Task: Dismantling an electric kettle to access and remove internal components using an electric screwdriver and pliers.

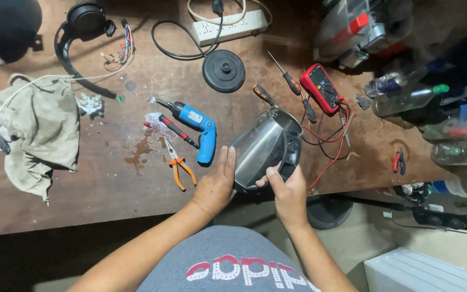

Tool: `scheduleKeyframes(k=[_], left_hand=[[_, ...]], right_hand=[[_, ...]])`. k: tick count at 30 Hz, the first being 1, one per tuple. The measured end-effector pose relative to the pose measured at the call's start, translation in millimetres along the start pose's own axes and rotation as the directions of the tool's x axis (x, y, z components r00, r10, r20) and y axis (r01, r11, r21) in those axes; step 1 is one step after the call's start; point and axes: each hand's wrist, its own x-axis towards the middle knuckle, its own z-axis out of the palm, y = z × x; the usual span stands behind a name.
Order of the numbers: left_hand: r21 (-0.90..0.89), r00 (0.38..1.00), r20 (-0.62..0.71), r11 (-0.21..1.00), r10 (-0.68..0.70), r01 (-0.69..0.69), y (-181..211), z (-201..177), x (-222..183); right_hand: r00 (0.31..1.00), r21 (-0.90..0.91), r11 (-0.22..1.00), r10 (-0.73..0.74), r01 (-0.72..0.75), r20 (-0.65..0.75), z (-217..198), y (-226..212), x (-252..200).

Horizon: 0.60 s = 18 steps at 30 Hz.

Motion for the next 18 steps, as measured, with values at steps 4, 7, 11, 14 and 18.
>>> scheduleKeyframes(k=[4, 7, 11, 14, 18], left_hand=[[-0.043, 0.998, 0.064, 0.999, -0.009, 0.012, -10, 30, -8], [0.001, 0.999, 0.043, 1.0, -0.002, 0.002, -10, 37, -22], [-0.062, 0.982, 0.189, 0.998, 0.027, -0.015, -14, 36, -34], [-0.065, 0.958, 0.288, 0.998, 0.007, 0.012, -7, 4, -24], [-0.11, 0.927, 0.339, 0.972, -0.159, 0.207, -12, -34, -9]], right_hand=[[0.995, -0.123, 0.99, -0.053, 0.062, 0.079, -10, 37, -6], [0.979, -0.203, 0.96, -0.174, 0.192, 0.102, -32, 82, -16], [0.977, -0.185, 0.962, -0.188, 0.203, 0.096, -62, 174, -37], [0.983, -0.146, 0.977, -0.14, 0.157, 0.117, -64, 191, -40], [0.991, -0.152, 0.985, -0.061, 0.079, 0.115, -60, 169, -41]])
